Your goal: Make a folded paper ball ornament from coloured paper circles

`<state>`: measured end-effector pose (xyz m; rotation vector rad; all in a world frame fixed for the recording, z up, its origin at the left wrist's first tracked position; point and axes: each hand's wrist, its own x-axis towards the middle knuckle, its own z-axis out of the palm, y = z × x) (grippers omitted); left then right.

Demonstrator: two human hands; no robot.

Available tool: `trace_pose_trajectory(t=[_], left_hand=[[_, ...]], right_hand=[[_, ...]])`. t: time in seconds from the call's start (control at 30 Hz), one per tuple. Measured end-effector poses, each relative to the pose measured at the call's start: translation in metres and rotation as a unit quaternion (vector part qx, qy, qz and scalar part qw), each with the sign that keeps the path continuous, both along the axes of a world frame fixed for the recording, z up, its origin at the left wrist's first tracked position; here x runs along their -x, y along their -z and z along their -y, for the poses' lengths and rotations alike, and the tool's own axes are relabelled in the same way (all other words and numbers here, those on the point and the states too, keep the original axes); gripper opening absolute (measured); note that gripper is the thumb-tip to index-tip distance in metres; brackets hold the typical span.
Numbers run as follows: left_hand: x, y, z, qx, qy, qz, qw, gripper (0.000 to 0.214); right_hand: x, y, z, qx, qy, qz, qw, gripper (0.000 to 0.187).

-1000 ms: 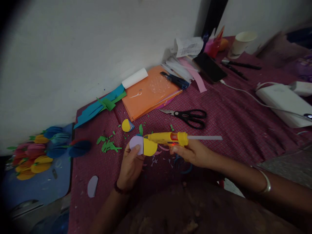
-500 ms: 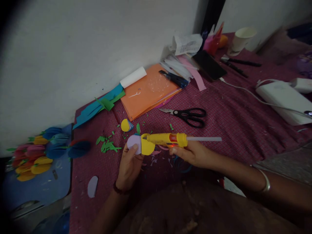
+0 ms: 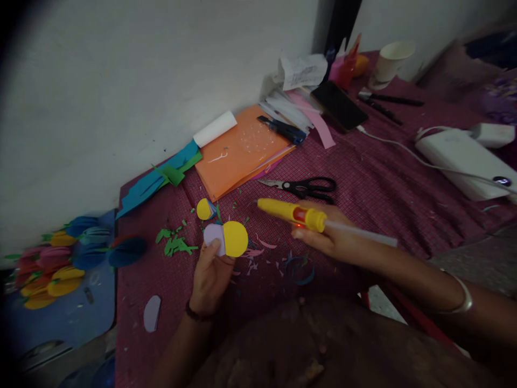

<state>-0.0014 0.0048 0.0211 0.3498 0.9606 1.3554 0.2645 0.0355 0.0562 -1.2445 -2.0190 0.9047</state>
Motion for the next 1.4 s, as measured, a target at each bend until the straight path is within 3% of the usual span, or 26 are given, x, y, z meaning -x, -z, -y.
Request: trace_pose_trajectory(t=[0.07, 0.2, 0.3, 0.43, 0.53, 0.63, 0.73, 0.93, 1.17, 1.23, 1.3, 1.37, 1.4], left_hand=[[0.0, 0.002, -0.001, 0.007, -0.002, 0.006, 1.0, 0.023], [0.0, 0.004, -0.003, 0.019, -0.022, 0.007, 1.0, 0.025], [0.0, 0.004, -0.006, 0.016, -0.023, 0.001, 1.0, 0.026], [0.001, 0.005, -0.008, 0.013, -0.021, -0.016, 1.0, 0.026], [0.002, 0.007, -0.008, 0.011, -0.02, -0.024, 0.999, 0.025], [0.002, 0.007, -0.007, 0.019, -0.018, -0.028, 0.999, 0.025], [0.001, 0.007, -0.006, 0.023, -0.022, -0.026, 0.999, 0.025], [0.0, 0.008, -0.006, 0.032, -0.021, -0.01, 0.999, 0.028], [-0.003, 0.004, -0.005, 0.03, -0.023, -0.011, 0.999, 0.025], [-0.004, 0.004, -0.004, 0.028, -0.02, -0.015, 0.999, 0.026], [-0.004, 0.004, -0.004, 0.03, -0.022, -0.017, 0.999, 0.027], [-0.004, 0.004, -0.005, 0.033, -0.025, -0.017, 0.999, 0.027], [-0.005, 0.005, -0.004, 0.034, -0.025, -0.016, 0.999, 0.027]], right_hand=[[-0.016, -0.001, -0.012, -0.02, 0.051, 0.109, 0.992, 0.038], [-0.052, 0.009, -0.045, -0.076, 0.15, 0.306, 0.937, 0.045], [-0.079, 0.026, -0.064, -0.075, 0.171, 0.36, 0.914, 0.046], [-0.098, 0.032, -0.067, -0.082, 0.147, 0.369, 0.914, 0.046], [-0.082, 0.02, -0.056, -0.154, 0.123, 0.329, 0.923, 0.035], [-0.045, 0.011, -0.046, -0.178, -0.022, 0.25, 0.951, 0.023], [-0.008, 0.017, -0.044, -0.193, -0.102, 0.261, 0.94, 0.019], [0.014, 0.039, -0.055, -0.191, -0.122, 0.338, 0.914, 0.017], [0.021, 0.039, -0.061, -0.198, -0.11, 0.333, 0.915, 0.014], [0.024, 0.037, -0.063, -0.176, -0.105, 0.299, 0.932, 0.014], [0.028, 0.034, -0.062, -0.103, -0.094, 0.205, 0.969, 0.013], [0.034, 0.028, -0.059, 0.035, -0.08, 0.05, 0.995, 0.011], [0.037, 0.025, -0.057, 0.118, -0.076, -0.036, 0.989, 0.011]])
